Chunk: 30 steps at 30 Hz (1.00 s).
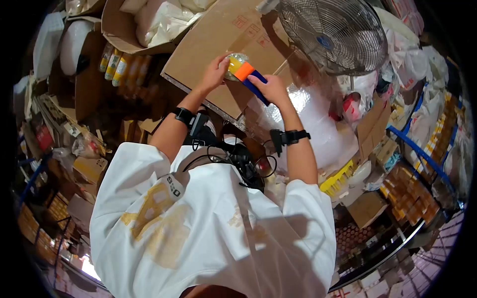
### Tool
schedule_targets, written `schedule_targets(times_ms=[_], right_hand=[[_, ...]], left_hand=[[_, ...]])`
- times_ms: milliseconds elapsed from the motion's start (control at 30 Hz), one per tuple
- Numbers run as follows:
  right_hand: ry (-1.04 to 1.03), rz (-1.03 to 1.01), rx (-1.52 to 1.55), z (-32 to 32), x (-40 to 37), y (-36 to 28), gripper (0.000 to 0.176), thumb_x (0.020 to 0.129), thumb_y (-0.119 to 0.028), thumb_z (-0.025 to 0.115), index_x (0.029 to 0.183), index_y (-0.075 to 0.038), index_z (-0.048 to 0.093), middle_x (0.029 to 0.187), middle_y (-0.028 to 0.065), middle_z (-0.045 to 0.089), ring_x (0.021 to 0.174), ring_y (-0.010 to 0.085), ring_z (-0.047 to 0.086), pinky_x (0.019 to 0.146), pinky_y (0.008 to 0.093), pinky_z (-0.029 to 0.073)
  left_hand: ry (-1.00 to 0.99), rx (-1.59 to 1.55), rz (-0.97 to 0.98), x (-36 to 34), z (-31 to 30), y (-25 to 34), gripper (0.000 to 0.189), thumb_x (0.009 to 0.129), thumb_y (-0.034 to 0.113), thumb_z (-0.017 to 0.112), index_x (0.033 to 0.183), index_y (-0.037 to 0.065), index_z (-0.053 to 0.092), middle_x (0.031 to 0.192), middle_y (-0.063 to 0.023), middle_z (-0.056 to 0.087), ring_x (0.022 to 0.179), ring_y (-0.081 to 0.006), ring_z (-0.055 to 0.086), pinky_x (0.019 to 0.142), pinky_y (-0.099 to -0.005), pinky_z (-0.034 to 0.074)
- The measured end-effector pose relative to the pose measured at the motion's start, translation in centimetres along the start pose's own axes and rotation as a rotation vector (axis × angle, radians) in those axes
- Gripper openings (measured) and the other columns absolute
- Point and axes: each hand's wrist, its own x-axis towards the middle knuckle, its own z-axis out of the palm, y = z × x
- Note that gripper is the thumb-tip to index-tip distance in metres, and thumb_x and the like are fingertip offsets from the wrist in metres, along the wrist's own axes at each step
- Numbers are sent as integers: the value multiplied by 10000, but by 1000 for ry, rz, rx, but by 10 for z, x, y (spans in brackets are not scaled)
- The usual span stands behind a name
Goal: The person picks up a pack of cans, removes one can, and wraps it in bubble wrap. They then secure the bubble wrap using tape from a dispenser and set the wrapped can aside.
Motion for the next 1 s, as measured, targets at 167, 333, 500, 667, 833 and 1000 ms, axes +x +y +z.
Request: schedule_targets(times_ms=[167,333,500,667,833,1000], right_hand=[[140,-146,229,34,4,10,665,916,-650,681,900,10,758,703,106,690,654,198,648,656,342,508],[196,-152,361,60,14,27,650,916,-644,695,957,2,752,750,124,701,706,218,675,692,348,527],[286,-160,497,96,3,44,667,894,-662,712,1009,-5,737,815,136,717,769,247,700,720,370,539],[322,-173,558,118,13,58,685,872,-686,719,974,-9,726,801,144,707,738,268,686,709,380,542],[333,-141,397,109,1,47,659,893,-664,713,997,-13,734,732,80,689,708,177,662,675,349,530],[359,-195,495,123,23,47,686,861,-692,716,871,-6,702,713,139,666,681,266,668,656,391,530]], left_hand=[[-124,249,336,45,-13,23,364,1045,326,558,1257,79,722,1152,-181,748,1062,-328,720,925,-390,549],[-173,225,222,70,7,-7,359,1016,361,621,1127,61,784,1009,-172,776,914,-316,755,821,-391,576],[-216,415,244,61,1,9,342,1059,305,596,1103,19,779,919,-132,782,836,-147,700,766,-325,553],[-219,389,275,71,-4,2,344,1046,334,600,1068,44,784,889,-119,765,810,-190,693,758,-336,553],[-274,340,238,76,-16,8,354,1076,309,579,1063,17,777,856,-72,753,791,-125,658,755,-308,539],[-313,67,86,109,-24,-27,373,1093,309,565,1064,1,774,869,-22,737,810,-111,650,752,-296,534]])
